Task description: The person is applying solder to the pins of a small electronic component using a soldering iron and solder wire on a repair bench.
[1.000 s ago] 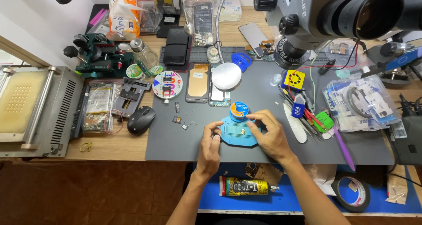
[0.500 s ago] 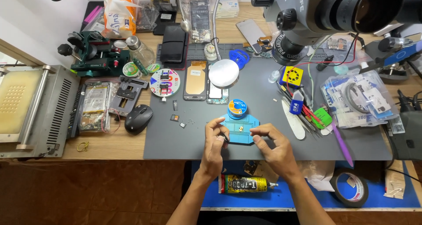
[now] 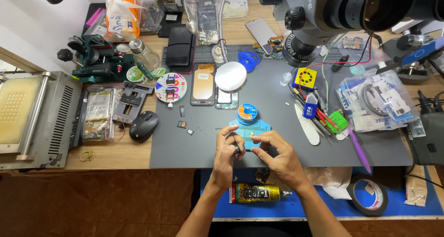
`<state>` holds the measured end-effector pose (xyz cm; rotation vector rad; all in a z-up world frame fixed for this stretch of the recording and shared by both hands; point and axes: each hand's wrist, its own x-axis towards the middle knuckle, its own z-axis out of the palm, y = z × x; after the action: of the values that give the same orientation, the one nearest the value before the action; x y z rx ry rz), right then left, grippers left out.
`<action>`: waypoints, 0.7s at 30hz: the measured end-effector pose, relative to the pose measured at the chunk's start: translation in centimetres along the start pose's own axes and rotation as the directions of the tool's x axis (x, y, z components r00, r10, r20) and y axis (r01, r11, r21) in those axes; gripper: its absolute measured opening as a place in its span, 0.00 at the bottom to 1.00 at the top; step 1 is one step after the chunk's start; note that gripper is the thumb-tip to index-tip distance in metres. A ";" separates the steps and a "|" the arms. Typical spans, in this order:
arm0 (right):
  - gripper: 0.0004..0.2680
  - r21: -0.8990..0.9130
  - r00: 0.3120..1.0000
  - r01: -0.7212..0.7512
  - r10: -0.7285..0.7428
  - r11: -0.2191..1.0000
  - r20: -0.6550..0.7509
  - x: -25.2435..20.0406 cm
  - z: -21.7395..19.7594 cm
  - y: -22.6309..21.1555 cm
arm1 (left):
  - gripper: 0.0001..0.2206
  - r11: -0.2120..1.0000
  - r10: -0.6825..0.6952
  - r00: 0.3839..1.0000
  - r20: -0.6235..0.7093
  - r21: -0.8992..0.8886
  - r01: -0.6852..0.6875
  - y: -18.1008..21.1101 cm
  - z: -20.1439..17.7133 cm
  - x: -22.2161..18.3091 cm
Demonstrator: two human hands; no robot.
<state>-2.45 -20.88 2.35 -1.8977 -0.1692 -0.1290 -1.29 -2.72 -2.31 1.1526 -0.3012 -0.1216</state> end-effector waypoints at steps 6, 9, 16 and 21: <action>0.03 -0.020 1.000 0.029 -0.029 0.999 -0.008 0.0 -0.4 0.5 | 0.25 0.996 0.000 1.000 0.007 -0.085 0.001 -0.4 0.1 0.2; 0.02 -0.029 0.999 0.039 -0.040 0.999 -0.023 -0.4 -0.7 0.5 | 0.25 1.000 0.004 1.000 -0.009 -0.025 -0.004 0.2 0.1 0.4; 0.01 -0.054 0.980 0.198 -0.197 0.979 0.024 -1.2 -1.2 -0.3 | 0.12 0.977 -0.008 0.996 -0.084 0.213 0.026 2.7 0.8 0.5; 0.02 -0.105 0.990 0.144 -0.143 0.984 0.014 -0.9 -1.2 -0.9 | 0.07 0.973 -0.125 0.986 -0.111 0.182 0.144 2.5 0.8 0.1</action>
<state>-3.54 -21.81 3.46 -1.9911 -0.3089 -0.2337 -1.58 -2.39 0.30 1.3641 -0.1481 -0.1567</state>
